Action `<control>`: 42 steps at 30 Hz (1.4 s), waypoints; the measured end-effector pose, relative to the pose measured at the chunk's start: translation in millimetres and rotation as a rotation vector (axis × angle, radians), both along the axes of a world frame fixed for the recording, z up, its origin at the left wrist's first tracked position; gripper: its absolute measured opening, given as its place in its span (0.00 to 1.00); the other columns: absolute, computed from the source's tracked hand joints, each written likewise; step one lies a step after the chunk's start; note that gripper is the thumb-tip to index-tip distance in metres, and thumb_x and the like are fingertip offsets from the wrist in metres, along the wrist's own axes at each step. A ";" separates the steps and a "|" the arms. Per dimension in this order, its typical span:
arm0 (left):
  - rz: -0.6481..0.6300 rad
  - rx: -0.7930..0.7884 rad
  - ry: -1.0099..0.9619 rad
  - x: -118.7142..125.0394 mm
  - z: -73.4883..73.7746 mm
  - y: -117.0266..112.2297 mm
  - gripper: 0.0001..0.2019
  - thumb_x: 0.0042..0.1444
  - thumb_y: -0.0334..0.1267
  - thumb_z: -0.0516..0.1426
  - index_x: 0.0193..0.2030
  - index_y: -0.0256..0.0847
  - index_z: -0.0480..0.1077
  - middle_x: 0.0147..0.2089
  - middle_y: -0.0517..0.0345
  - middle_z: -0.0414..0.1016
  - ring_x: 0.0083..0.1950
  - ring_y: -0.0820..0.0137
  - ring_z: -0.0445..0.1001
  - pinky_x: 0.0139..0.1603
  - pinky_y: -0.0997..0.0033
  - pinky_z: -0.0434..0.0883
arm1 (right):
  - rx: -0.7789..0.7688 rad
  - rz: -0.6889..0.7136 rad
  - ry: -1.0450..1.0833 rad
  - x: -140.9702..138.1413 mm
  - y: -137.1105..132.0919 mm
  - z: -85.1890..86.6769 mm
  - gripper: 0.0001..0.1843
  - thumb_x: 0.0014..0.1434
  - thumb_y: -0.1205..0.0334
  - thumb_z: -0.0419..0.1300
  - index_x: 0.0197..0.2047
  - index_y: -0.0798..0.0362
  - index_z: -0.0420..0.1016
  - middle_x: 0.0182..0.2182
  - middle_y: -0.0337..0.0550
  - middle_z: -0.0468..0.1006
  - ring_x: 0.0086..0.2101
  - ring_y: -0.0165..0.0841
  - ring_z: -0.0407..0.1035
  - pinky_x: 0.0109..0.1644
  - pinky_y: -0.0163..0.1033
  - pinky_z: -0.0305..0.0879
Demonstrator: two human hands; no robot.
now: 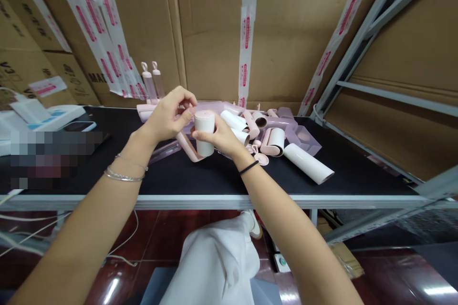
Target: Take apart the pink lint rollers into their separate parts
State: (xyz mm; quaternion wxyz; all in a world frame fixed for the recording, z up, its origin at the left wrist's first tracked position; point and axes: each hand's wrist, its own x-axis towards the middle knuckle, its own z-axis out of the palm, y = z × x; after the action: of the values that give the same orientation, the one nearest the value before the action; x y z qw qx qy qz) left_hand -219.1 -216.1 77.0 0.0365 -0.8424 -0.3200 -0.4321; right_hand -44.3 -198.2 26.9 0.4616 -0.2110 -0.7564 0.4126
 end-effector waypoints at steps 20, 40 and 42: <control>0.018 -0.342 -0.116 26.3 -29.6 12.7 0.34 0.50 0.44 0.62 0.62 0.39 0.57 0.57 0.46 0.70 0.55 0.59 0.71 0.57 0.58 0.67 | 0.123 -0.276 0.037 5.8 15.7 -6.9 0.28 0.63 0.38 0.45 0.55 0.49 0.61 0.50 0.49 0.70 0.48 0.36 0.67 0.52 0.44 0.66; 0.237 -0.119 -0.149 12.0 -31.3 23.2 0.31 0.51 0.31 0.58 0.62 0.44 0.55 0.62 0.49 0.64 0.63 0.60 0.64 0.63 0.57 0.62 | 0.536 -0.653 -1.007 2.4 -13.3 -4.6 0.13 0.62 0.63 0.51 0.43 0.61 0.73 0.37 0.64 0.77 0.42 0.50 0.70 0.43 0.48 0.62; 0.233 -0.112 -0.137 11.7 -31.5 23.2 0.31 0.52 0.32 0.58 0.62 0.44 0.55 0.63 0.49 0.64 0.63 0.60 0.64 0.64 0.57 0.62 | 0.438 -0.738 -0.807 6.0 -11.4 1.1 0.13 0.64 0.62 0.48 0.45 0.59 0.69 0.35 0.60 0.76 0.38 0.47 0.70 0.40 0.46 0.61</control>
State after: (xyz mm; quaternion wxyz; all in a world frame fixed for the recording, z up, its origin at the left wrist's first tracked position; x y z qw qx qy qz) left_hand -207.4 -192.9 45.6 0.0175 -0.7687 -0.4409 -0.4630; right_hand -38.3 -209.6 28.0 0.2833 -0.5003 -0.8164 -0.0544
